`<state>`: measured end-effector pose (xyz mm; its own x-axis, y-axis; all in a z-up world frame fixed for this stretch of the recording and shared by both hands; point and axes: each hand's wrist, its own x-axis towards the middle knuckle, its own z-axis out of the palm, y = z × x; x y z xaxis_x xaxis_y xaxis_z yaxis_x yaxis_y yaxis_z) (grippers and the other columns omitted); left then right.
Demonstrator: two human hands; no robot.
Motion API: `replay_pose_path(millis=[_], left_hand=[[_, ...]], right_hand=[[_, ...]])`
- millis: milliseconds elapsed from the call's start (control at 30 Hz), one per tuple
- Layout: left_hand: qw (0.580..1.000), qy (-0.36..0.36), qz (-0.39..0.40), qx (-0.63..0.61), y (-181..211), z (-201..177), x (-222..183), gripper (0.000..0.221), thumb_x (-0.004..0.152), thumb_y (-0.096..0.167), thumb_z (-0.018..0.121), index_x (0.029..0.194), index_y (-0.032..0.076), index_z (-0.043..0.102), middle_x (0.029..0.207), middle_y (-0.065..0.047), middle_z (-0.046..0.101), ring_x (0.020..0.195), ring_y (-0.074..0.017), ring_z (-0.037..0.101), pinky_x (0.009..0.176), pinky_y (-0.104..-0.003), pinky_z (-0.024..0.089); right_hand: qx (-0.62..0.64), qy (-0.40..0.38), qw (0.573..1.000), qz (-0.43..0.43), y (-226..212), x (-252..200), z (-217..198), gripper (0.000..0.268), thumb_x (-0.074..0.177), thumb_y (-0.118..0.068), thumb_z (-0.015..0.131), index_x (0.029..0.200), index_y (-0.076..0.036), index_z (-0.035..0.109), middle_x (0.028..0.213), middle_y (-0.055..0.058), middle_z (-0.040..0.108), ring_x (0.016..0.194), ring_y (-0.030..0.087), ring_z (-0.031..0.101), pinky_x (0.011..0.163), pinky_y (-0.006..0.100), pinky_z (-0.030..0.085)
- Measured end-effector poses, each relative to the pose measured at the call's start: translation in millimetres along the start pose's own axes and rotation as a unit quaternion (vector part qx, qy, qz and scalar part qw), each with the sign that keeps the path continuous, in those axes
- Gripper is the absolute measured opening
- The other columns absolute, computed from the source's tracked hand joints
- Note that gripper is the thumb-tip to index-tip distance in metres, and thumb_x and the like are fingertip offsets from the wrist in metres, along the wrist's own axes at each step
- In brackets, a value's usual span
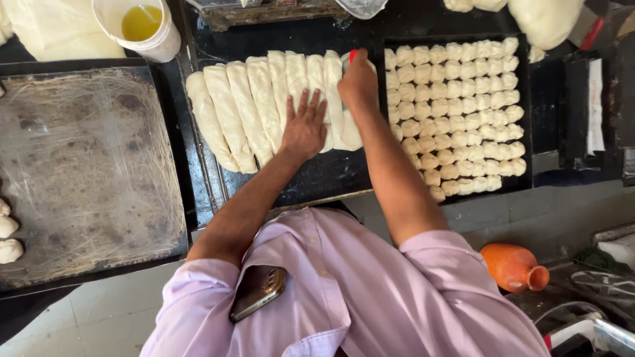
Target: The person separates and shapes small pieces of dough from a tray, flattens a large portion of dough on a work surface, and then uses a hand-held scraper to cut the dough into smaller strips and rectangular pieces. The person also pours oil from a cup onto their hands and dough during the process and uses the scraper to clean the work surface and grease baking trays.
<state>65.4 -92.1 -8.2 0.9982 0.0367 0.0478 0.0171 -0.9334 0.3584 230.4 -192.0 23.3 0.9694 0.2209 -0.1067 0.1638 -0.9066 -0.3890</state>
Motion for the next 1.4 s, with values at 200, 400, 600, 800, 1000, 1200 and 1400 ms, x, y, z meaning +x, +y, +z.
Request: replay_pose_path(millis=[200, 400, 600, 800, 1000, 1200, 1400], left_hand=[[0.998, -0.059, -0.006, -0.001, 9, -2, 3, 0.067, 0.099, 0.041, 0.051, 0.156, 0.007, 0.040, 0.168, -0.017, 0.021, 0.156, -0.0393, 0.012, 0.122, -0.067, 0.004], [0.999, -0.044, 0.007, 0.015, 3, 10, -3, 0.066, 0.100, 0.040, 0.051, 0.157, 0.008, 0.041, 0.169, -0.017, 0.021, 0.156, -0.0395, 0.013, 0.121, -0.069, 0.006], [0.998, -0.061, -0.002, -0.004, 4, -1, 0, 0.067, 0.098, 0.041, 0.052, 0.156, 0.010, 0.041, 0.168, -0.016, 0.021, 0.156, -0.0382, 0.011, 0.121, -0.067, 0.005], [0.998, -0.064, 0.002, 0.005, 5, -8, 0, 0.064, 0.101, 0.041, 0.048, 0.157, 0.010, 0.039, 0.169, -0.015, 0.020, 0.157, -0.0362, 0.009, 0.123, -0.064, 0.004], [0.997, -0.071, -0.013, 0.026, 10, -8, 0, 0.063, 0.103, 0.040, 0.044, 0.158, 0.010, 0.037, 0.169, -0.015, 0.019, 0.157, -0.0355, 0.009, 0.123, -0.063, 0.003], [0.996, -0.085, -0.018, 0.020, 13, -9, -7, 0.063, 0.103, 0.040, 0.045, 0.158, 0.011, 0.037, 0.170, -0.013, 0.019, 0.157, -0.0347, 0.007, 0.123, -0.063, 0.002], [0.996, -0.090, -0.026, -0.003, 13, -6, -2, 0.064, 0.100, 0.040, 0.049, 0.157, 0.011, 0.038, 0.170, -0.013, 0.018, 0.157, -0.0346, 0.007, 0.123, -0.064, 0.002]], right_hand=[[-0.089, -0.138, 0.986, -0.017, 16, -38, -24, 0.057, 0.081, -0.009, 0.072, 0.131, -0.002, 0.045, 0.113, 0.029, 0.067, 0.109, 0.047, 0.064, 0.090, 0.054, 0.052], [-0.026, -0.012, 1.000, 0.004, 18, -40, -5, 0.046, 0.090, -0.007, 0.066, 0.132, -0.002, 0.048, 0.110, 0.028, 0.072, 0.109, 0.046, 0.069, 0.092, 0.052, 0.057], [-0.112, -0.129, 0.985, 0.005, 32, -112, -17, 0.058, 0.081, -0.011, 0.071, 0.131, 0.000, 0.042, 0.106, 0.032, 0.068, 0.101, 0.048, 0.067, 0.087, 0.054, 0.054], [-0.023, -0.033, 0.999, -0.007, 35, -71, -34, 0.049, 0.093, -0.012, 0.064, 0.136, -0.002, 0.042, 0.109, 0.030, 0.071, 0.102, 0.048, 0.068, 0.088, 0.056, 0.054], [0.006, 0.068, 0.996, -0.051, 56, 47, -37, 0.054, 0.091, -0.008, 0.068, 0.135, 0.002, 0.039, 0.112, 0.029, 0.070, 0.106, 0.047, 0.068, 0.091, 0.054, 0.055], [-0.004, 0.026, 0.999, -0.032, 66, 110, 20, 0.055, 0.086, -0.005, 0.067, 0.135, 0.000, 0.043, 0.117, 0.028, 0.069, 0.113, 0.047, 0.065, 0.094, 0.052, 0.054], [-0.020, 0.010, 1.000, -0.014, 63, 11, 11, 0.057, 0.087, -0.004, 0.063, 0.140, 0.004, 0.042, 0.111, 0.030, 0.069, 0.104, 0.047, 0.068, 0.088, 0.051, 0.056]])
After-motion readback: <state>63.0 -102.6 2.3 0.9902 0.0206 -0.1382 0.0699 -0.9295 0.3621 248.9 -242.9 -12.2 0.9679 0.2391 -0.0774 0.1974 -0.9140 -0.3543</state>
